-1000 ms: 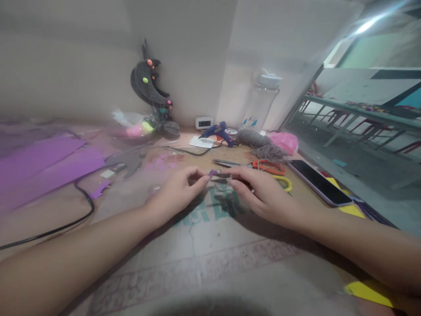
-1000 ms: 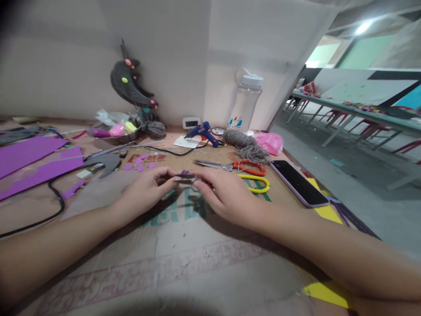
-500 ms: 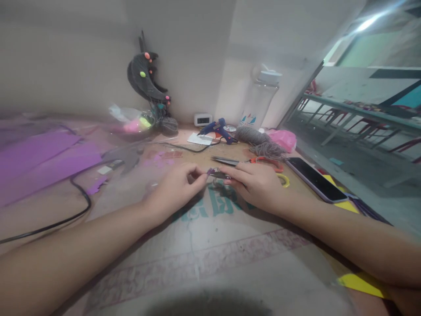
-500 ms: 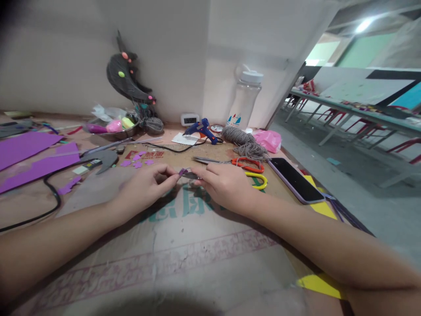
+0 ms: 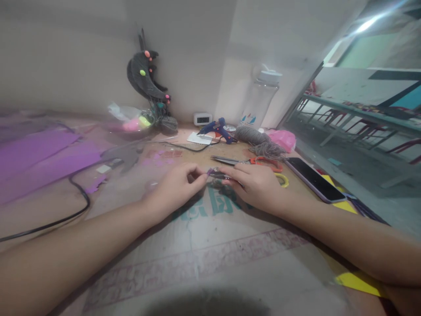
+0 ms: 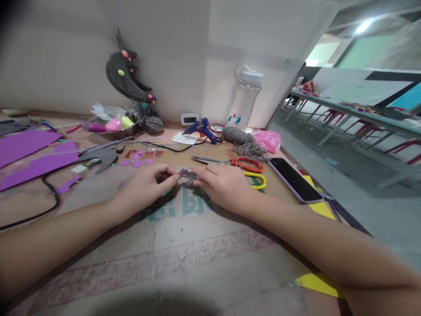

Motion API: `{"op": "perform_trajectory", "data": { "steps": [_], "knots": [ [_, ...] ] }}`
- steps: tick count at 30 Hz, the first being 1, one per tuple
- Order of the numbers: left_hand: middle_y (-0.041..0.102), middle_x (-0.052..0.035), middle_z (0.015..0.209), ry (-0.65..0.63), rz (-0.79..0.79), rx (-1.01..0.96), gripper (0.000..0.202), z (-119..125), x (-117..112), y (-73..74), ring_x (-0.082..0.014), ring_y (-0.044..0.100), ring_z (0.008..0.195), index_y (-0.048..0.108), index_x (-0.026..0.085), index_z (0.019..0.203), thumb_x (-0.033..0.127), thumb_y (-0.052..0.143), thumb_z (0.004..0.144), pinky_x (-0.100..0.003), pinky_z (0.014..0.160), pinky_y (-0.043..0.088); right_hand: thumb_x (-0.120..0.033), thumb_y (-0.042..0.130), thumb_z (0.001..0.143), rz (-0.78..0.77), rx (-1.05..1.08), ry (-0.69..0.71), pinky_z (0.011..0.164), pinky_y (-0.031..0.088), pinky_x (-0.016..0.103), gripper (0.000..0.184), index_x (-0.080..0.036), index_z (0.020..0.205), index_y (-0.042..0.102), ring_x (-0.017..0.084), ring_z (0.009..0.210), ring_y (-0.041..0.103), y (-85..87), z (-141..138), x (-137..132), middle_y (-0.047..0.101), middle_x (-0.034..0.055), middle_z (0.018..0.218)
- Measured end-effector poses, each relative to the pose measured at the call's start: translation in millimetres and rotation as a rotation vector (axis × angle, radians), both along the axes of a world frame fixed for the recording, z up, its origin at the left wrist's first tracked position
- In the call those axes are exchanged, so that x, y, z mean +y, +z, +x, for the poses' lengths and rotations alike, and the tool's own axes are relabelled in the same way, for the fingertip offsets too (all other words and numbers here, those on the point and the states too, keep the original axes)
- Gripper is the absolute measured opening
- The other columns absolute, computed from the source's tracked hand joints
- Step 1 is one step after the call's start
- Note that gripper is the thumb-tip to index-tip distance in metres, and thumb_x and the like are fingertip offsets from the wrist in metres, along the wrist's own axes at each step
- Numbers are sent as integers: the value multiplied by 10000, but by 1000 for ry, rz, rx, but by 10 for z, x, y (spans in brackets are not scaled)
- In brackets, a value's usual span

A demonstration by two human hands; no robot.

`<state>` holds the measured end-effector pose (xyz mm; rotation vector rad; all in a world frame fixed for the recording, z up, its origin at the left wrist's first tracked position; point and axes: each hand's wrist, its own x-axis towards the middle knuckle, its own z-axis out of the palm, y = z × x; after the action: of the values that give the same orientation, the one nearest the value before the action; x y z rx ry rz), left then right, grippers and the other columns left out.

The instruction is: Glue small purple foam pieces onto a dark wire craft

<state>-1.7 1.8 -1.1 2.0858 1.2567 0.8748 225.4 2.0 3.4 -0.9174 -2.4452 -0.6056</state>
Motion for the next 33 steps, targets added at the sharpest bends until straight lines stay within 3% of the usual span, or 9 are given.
{"op": "perform_trajectory", "data": {
  "steps": [33],
  "knots": [
    [655,-7,717,-12,-24,-29,225,2,9,-10,-158,555,646,616,197,741,365,513,849,-275,596,393,-310,487,956,-47,19,99,552,364,226,296,-175,1141,673,105,610,556,-14,24,25,645,26,722]
  ]
}}
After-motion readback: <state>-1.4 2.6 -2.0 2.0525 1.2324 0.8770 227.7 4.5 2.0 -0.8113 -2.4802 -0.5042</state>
